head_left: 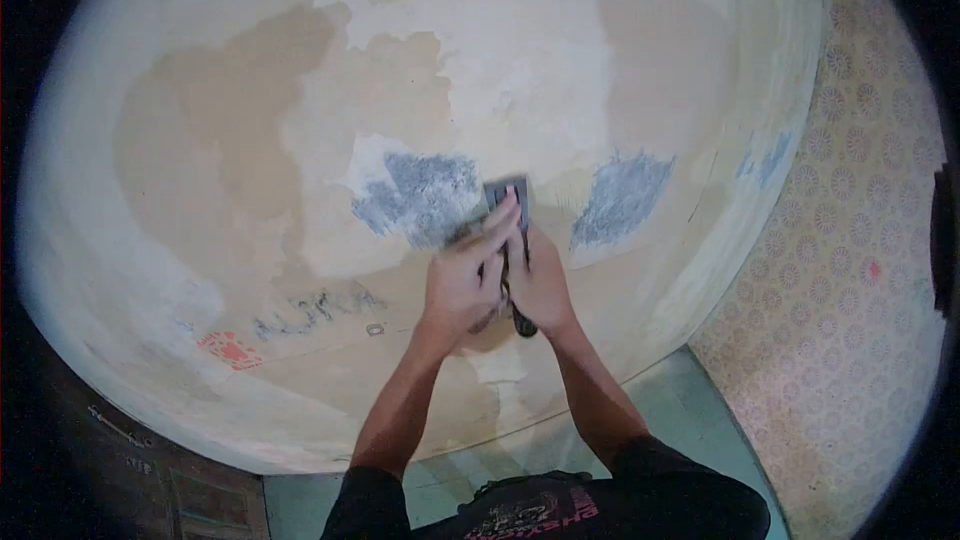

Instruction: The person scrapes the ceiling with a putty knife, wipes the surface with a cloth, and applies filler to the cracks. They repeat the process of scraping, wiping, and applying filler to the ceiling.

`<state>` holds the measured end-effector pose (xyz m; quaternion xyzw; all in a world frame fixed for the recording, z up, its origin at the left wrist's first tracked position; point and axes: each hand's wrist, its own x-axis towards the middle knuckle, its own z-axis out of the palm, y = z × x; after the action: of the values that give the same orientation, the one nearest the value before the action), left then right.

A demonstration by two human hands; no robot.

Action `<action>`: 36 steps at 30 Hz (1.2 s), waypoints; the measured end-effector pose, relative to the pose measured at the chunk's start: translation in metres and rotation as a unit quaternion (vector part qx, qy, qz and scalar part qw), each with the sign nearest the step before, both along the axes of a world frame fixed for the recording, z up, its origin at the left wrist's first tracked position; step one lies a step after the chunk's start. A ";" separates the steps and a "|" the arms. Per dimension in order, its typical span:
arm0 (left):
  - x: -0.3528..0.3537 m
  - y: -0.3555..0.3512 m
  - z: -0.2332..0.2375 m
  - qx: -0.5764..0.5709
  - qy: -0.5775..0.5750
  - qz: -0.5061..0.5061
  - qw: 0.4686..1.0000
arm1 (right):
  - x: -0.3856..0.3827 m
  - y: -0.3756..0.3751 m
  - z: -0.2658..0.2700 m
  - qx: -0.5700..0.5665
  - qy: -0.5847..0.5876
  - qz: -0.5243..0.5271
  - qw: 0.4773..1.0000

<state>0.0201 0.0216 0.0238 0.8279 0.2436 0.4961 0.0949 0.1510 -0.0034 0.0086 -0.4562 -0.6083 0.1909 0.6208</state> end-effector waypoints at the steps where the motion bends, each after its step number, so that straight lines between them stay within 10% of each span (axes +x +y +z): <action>1: 0.001 -0.001 -0.012 0.003 0.000 -0.001 1.000 | -0.001 0.001 -0.023 0.031 0.010 -0.010 0.999; 7: 0.004 0.011 0.007 0.043 -0.017 -0.001 0.999 | 0.003 0.005 0.005 0.052 0.005 -0.015 0.999; 9: 0.004 0.004 0.021 0.008 -0.013 0.007 1.000 | 0.006 -0.005 0.030 -0.121 0.032 0.035 0.992; 15: 0.008 0.007 -0.023 0.036 -0.003 0.022 0.999 | 0.007 0.007 -0.024 0.058 0.010 -0.010 0.998; 21: 0.009 0.001 0.029 -0.056 -0.036 0.004 0.998 | 0.009 -0.004 0.035 -0.182 0.073 0.063 0.979; 23: 0.011 0.005 0.004 0.056 -0.016 0.027 0.998 | 0.010 0.010 -0.003 0.053 -0.019 -0.014 0.998; 36: 0.012 -0.001 -0.018 0.060 0.007 0.038 0.997 | 0.003 0.001 -0.018 0.051 -0.016 -0.039 0.998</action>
<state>0.0318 0.0202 0.0057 0.8255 0.2456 0.5076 0.0243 0.1537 -0.0024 -0.0096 -0.4501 -0.6093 0.1280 0.6402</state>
